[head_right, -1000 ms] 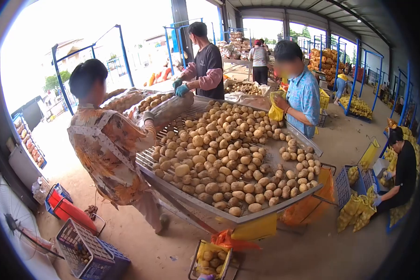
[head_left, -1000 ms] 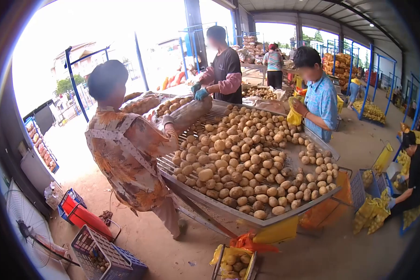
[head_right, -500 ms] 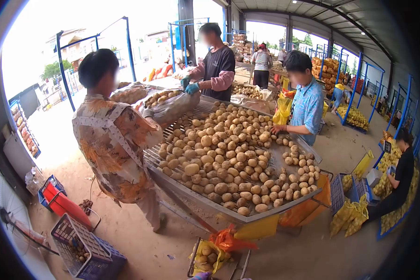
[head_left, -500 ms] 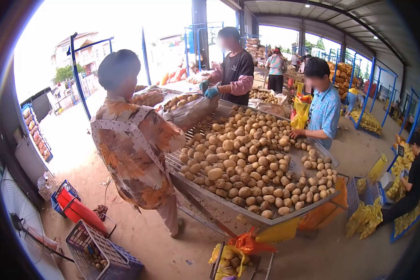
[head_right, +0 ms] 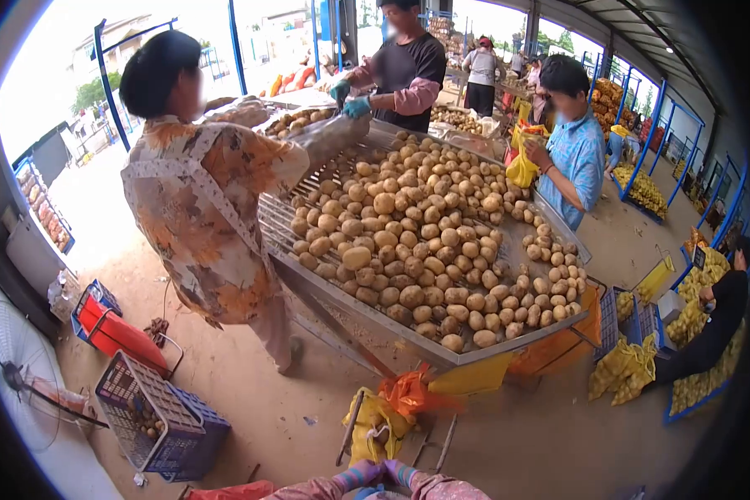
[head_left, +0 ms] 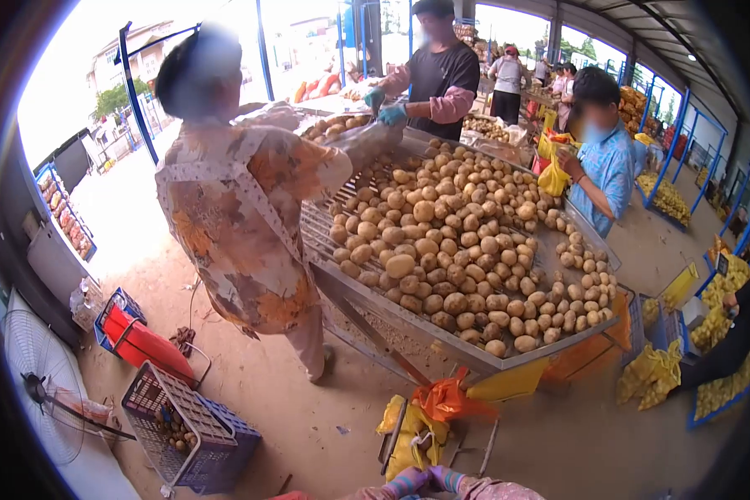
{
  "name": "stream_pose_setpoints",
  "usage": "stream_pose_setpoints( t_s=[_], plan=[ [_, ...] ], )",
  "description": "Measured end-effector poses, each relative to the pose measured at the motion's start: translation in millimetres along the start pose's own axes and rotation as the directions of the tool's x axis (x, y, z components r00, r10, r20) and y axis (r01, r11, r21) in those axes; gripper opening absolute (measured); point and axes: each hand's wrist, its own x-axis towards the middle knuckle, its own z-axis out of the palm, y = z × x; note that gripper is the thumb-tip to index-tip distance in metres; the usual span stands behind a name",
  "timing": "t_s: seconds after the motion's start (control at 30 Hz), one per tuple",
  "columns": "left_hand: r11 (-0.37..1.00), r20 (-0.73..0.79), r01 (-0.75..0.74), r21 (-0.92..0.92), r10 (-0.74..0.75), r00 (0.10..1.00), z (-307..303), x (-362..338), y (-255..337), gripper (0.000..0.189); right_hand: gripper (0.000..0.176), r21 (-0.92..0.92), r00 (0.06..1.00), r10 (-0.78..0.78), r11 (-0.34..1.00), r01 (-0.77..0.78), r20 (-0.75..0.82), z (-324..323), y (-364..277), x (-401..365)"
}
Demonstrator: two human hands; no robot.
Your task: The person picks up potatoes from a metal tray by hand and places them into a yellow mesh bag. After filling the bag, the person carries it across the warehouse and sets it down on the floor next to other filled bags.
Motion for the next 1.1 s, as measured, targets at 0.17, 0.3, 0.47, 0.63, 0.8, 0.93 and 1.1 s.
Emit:
stream_pose_setpoints(
  t_s=[0.17,0.3,0.47,0.63,0.8,0.93,1.1],
  plan=[
    [0.937,-0.262,-0.215,0.277,0.289,0.921,-6,-61,42,0.049,0.048,0.205,0.96,0.247,0.941,-0.27,0.131,125,-164,117],
    [0.922,-0.804,-0.257,0.289,0.379,0.459,-36,-94,41,0.042,0.059,0.139,0.891,0.429,0.883,-0.448,0.148,94,-301,48],
    [0.86,-0.614,-0.433,-0.27,0.193,0.766,-46,-48,-42,0.053,0.059,0.151,0.914,0.391,0.902,-0.403,0.104,72,-352,11],
    [0.882,-0.265,-0.223,-0.414,0.118,0.957,-74,-47,-24,0.032,0.061,0.238,0.942,0.333,0.913,-0.331,0.035,52,-369,-21],
    [0.924,-0.244,-0.124,-0.361,0.034,0.969,-71,-46,-16,0.031,0.056,0.29,0.965,0.255,0.92,-0.262,0.063,40,-377,-48],
    [0.926,-0.352,-0.149,-0.346,0.018,0.936,-58,-52,-12,0.026,0.056,0.249,0.983,0.181,0.951,-0.181,0.024,35,-405,-73],
    [0.985,-0.605,-0.093,0.147,0.164,0.779,-57,-47,-8,0.026,0.055,0.283,0.997,0.075,0.956,-0.074,0.009,27,-420,-91]
  ],
)
